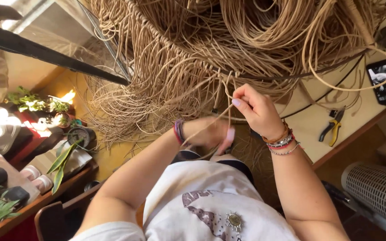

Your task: The person is weaving long, thin fiber strands onto a circular frame, likely creating a lampshade or basket, by looping and knotting each strand individually.

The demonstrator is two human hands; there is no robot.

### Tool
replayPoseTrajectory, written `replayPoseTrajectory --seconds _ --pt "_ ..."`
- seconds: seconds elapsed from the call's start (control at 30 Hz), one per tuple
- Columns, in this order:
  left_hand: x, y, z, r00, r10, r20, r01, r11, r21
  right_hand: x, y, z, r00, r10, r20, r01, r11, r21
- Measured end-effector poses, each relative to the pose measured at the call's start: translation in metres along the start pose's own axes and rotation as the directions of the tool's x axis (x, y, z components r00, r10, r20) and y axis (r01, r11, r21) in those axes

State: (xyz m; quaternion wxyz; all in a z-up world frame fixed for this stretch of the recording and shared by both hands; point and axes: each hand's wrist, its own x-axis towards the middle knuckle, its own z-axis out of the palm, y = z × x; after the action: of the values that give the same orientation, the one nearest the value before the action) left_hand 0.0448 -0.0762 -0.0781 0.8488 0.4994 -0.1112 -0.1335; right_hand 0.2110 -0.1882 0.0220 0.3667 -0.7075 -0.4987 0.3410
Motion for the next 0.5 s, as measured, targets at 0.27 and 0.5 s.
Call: replayPoseTrajectory --seconds 0.27,0.5 --pt "0.005 0.01 0.001 0.942 0.197 -0.272 -0.193 0.98 0.041 -0.003 0.009 0.011 1.0 0.01 -0.022 -0.008 0.997 0.075" --pt "-0.002 0.058 0.009 0.928 -0.095 -0.362 0.045 0.988 -0.144 -0.005 0.018 0.018 0.999 0.023 -0.031 -0.019 0.991 0.134"
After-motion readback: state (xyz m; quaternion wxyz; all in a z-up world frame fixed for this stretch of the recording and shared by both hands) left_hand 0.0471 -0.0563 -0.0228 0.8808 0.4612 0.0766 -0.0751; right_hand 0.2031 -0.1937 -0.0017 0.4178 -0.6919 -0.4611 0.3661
